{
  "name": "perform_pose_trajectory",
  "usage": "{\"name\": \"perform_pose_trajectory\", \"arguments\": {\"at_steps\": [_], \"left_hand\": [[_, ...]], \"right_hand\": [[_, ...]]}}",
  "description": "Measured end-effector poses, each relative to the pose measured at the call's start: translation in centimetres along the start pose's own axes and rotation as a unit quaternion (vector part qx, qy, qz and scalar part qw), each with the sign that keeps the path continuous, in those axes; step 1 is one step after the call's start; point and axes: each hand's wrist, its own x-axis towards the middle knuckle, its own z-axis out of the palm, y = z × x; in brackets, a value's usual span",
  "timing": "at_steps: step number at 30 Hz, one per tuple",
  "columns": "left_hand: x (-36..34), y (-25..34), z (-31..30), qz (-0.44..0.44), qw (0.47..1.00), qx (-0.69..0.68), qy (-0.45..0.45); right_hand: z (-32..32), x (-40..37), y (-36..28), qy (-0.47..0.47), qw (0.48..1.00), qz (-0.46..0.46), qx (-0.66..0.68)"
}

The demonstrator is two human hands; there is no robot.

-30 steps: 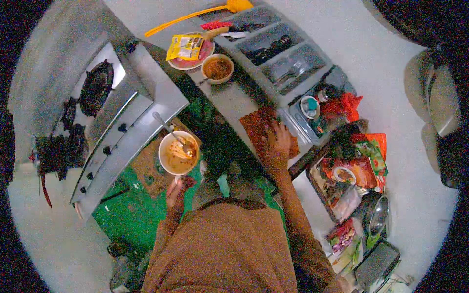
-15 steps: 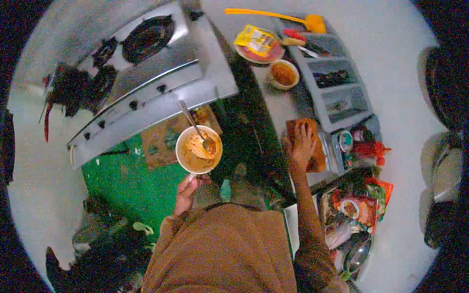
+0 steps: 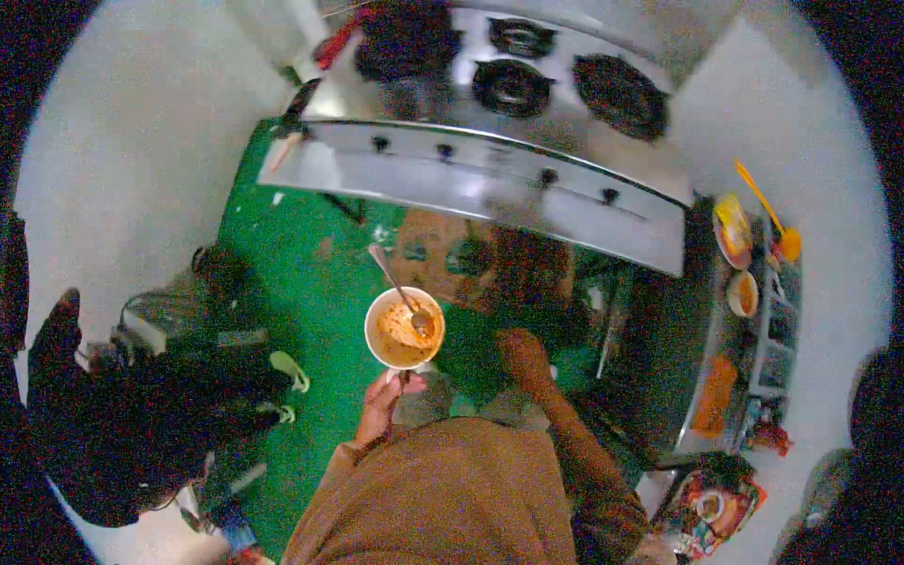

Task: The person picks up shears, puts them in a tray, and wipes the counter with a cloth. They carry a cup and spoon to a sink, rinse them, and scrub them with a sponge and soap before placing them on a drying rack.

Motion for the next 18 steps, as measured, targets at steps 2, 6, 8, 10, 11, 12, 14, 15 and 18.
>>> {"name": "perform_pose_trajectory", "arguments": {"at_steps": [2,6,8,10,11,12,14,15,18], "left_hand": [[3.4,-6.4,7.9,0.010,0.999,-0.030,0.009],[2.8,-3.2,-0.1,0.020,0.993,-0.059,0.104],[4.6,-8.4,6.6,0.046,0.980,-0.144,0.131],[4.9,-7.0,3.3,0.061,0.975,-0.152,0.151],[5.4,-6.3,1.1,0.080,0.970,-0.154,0.168],[6.2,-5.6,-1.0,0.099,0.966,-0.157,0.183],[7.8,-3.8,-5.5,0.120,0.958,-0.169,0.199],[7.6,-8.4,3.5,0.110,0.949,-0.207,0.210],[9.2,-5.8,-0.9,0.129,0.939,-0.207,0.242]], "right_hand": [[-0.5,-3.7,17.1,0.008,0.995,-0.002,-0.097],[4.9,-5.4,19.7,-0.090,0.988,0.079,-0.096],[-2.3,-12.6,31.5,-0.175,0.954,0.184,-0.158],[0.7,-17.0,39.4,-0.201,0.909,0.357,0.080],[3.1,-20.3,46.4,-0.159,0.844,0.437,0.267],[3.7,-23.0,47.4,-0.155,0.846,0.435,0.267],[5.8,-24.7,47.6,-0.114,0.831,0.413,0.354],[-4.4,-30.7,54.2,-0.092,0.827,0.422,0.359],[-1.6,-23.8,48.1,-0.129,0.935,0.329,0.008]]}}
